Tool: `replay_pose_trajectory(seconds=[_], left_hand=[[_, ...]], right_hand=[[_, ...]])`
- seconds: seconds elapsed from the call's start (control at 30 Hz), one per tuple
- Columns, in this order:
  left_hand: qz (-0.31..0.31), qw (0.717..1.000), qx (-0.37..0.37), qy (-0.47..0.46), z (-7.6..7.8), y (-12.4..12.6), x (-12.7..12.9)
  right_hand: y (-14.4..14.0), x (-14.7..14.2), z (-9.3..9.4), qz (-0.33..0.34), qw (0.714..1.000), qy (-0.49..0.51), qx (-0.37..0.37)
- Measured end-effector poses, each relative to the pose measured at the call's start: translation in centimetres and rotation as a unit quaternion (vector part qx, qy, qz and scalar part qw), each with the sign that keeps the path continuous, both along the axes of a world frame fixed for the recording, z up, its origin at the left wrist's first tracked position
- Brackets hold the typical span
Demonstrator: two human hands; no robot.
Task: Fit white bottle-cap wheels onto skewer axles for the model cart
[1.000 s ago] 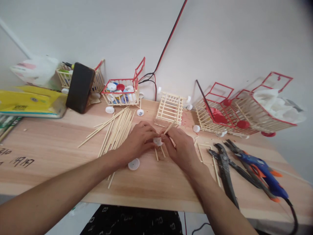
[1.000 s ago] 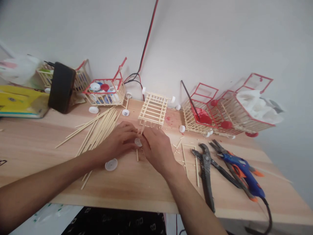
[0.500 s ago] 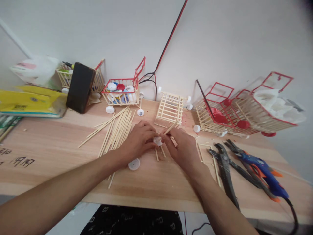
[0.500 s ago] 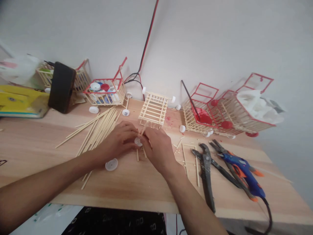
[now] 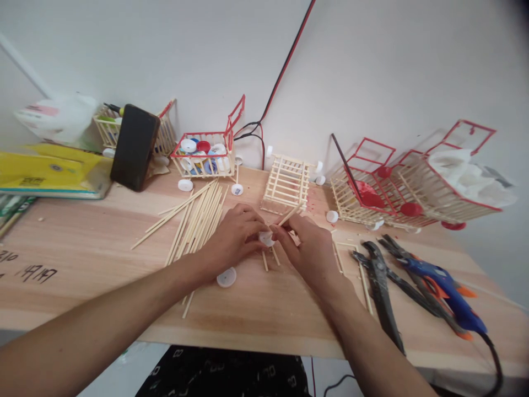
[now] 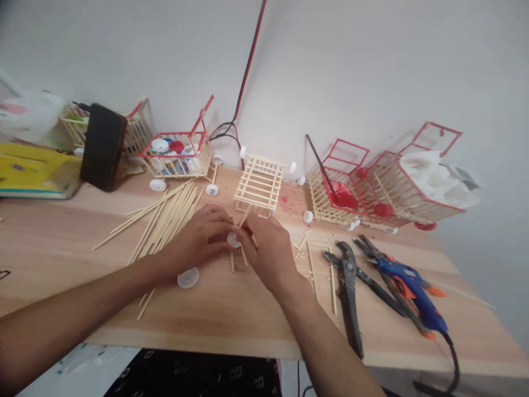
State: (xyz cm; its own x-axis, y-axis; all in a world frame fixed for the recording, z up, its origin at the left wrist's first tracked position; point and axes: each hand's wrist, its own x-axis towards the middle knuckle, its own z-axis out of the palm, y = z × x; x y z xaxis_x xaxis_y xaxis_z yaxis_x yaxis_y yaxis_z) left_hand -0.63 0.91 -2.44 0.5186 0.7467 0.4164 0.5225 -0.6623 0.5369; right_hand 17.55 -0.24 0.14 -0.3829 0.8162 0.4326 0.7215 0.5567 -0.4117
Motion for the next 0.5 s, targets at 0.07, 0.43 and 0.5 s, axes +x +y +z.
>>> replay_pose_trajectory(seconds=[0.07,0.43,0.5], left_hand=[[0.001,1.0,0.003,0.0,-0.04,0.01,0.03],[-0.002,1.0,0.009,0.003,-0.06,0.08,0.0],[-0.004,1.0,0.011,0.003,-0.11,0.09,0.02]], right_hand=[[0.01,-0.02,-0.01,-0.001,1.0,-0.002,0.001],[-0.08,0.0,-0.05,0.012,1.0,-0.005,0.002],[-0.11,-0.01,-0.02,0.014,1.0,-0.005,0.003]])
